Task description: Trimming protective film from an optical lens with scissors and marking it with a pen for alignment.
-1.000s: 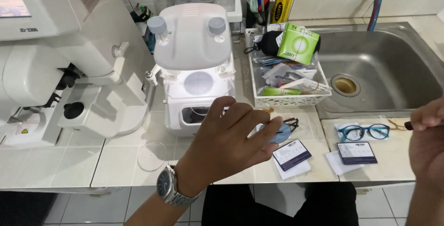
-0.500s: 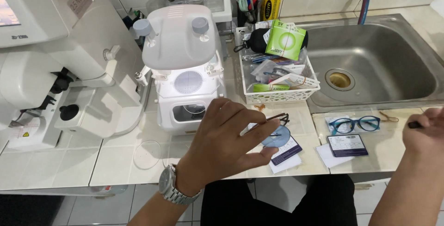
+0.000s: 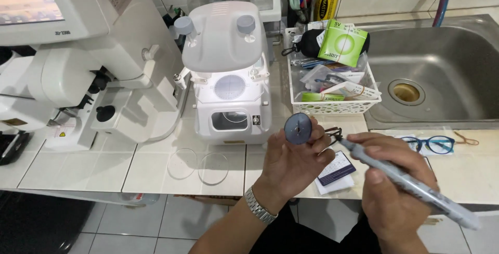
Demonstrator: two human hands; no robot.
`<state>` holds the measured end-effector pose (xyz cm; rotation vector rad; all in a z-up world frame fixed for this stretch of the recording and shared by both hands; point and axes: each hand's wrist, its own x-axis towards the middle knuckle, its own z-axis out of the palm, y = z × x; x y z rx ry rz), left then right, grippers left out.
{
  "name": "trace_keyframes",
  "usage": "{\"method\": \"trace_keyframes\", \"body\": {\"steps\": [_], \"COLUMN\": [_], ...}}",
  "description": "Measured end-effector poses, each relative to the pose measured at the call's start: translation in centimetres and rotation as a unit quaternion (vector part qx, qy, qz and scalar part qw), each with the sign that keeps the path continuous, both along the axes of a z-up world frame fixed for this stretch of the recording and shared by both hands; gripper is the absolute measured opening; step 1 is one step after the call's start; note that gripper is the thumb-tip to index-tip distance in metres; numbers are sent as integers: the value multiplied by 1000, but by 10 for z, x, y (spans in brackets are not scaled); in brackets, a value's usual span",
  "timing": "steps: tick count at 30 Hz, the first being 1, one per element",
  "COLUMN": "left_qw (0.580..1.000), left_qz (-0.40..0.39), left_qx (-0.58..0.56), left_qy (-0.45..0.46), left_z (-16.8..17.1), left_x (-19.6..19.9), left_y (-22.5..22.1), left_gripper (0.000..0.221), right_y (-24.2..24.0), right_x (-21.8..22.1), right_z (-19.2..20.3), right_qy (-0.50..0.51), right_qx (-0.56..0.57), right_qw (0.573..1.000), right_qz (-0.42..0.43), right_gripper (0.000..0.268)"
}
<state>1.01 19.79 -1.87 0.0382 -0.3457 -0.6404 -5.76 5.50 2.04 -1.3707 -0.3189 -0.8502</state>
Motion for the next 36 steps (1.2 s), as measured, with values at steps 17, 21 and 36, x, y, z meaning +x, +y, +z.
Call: {"method": "trace_keyframes", "body": {"steps": [17, 21, 36], "left_qw": [997, 998, 998], "left_qz": [-36, -20, -36], "left_qx": [-67, -52, -58], "left_qy": [-16, -20, -13], "left_z": [-16, -9, -17], "left_x": [-3, -7, -8], "left_y": [13, 15, 13], "left_gripper": [55, 52, 50], "right_y": [49, 50, 51], "right_x": [0, 3, 2], "right_z": [39, 30, 29], "right_qy": [-29, -60, -60], "right_qx": [-285, -255, -240], "right_qw": [956, 964, 967], "right_qz": [-59, -49, -57], "right_gripper": [27, 24, 21]}}
